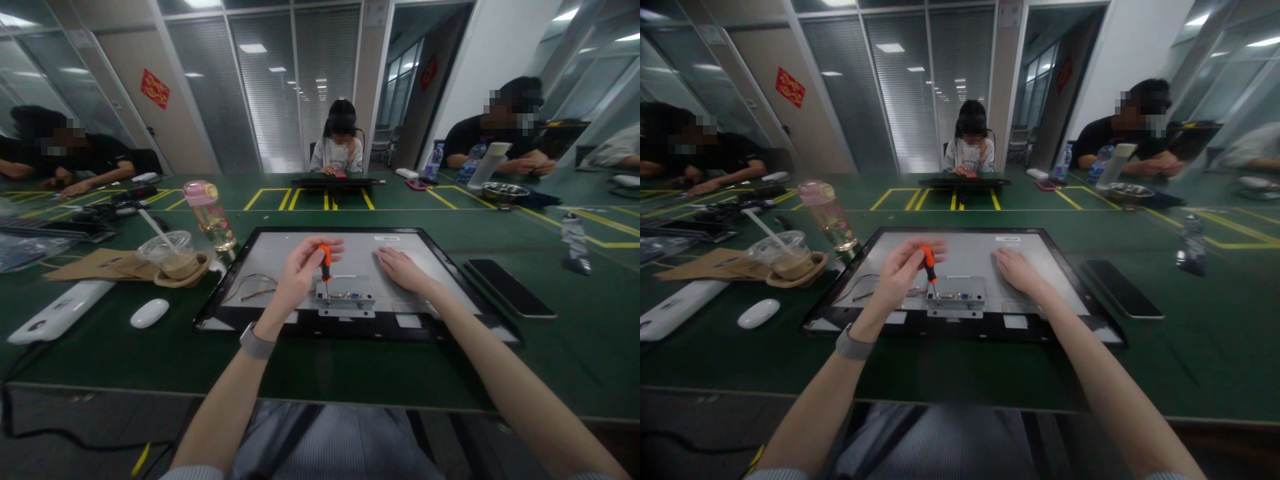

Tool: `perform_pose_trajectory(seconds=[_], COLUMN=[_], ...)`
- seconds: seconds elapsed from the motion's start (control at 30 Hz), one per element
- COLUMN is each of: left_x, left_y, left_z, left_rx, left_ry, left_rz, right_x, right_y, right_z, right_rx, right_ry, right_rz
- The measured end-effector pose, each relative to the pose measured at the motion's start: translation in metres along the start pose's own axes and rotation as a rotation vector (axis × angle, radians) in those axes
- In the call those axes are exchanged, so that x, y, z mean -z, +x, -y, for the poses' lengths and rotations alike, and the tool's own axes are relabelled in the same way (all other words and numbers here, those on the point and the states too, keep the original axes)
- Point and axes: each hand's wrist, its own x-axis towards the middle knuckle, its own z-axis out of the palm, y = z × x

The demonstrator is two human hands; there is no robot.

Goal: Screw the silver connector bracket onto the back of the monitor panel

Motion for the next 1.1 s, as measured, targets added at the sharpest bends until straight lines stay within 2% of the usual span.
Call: perform_pose_trajectory(seconds=[0.27,0.53,0.7,0.9,1.0,1.1], left_x=[0.0018,0.0021,0.0007,0.0011,0.0017,0.001], left_y=[0.0016,-0.0004,-0.0007,0.0002,-0.0004,-0.0007], left_z=[0.0022,0.0014,-0.0013,0.0032,0.0028,-0.0008], left_rx=[-0.147,-0.002,0.004,-0.13,-0.07,0.013], left_ry=[0.249,-0.024,0.064,0.198,0.174,0.051], left_rz=[-0.107,0.032,0.013,-0.071,-0.054,0.009], right_x=[-0.0015,-0.0022,0.0006,0.001,-0.0005,-0.0024], right_y=[0.0015,0.0005,0.0002,0.0004,0.0004,0.0005], right_z=[-0.0019,-0.0031,0.0011,0.0016,-0.0004,-0.003], right_rx=[0.003,0.019,0.007,-0.023,-0.012,0.001], right_ry=[0.006,0.009,-0.005,0.008,0.001,-0.005], right_rz=[-0.005,-0.025,0.003,0.007,0.007,-0.001])
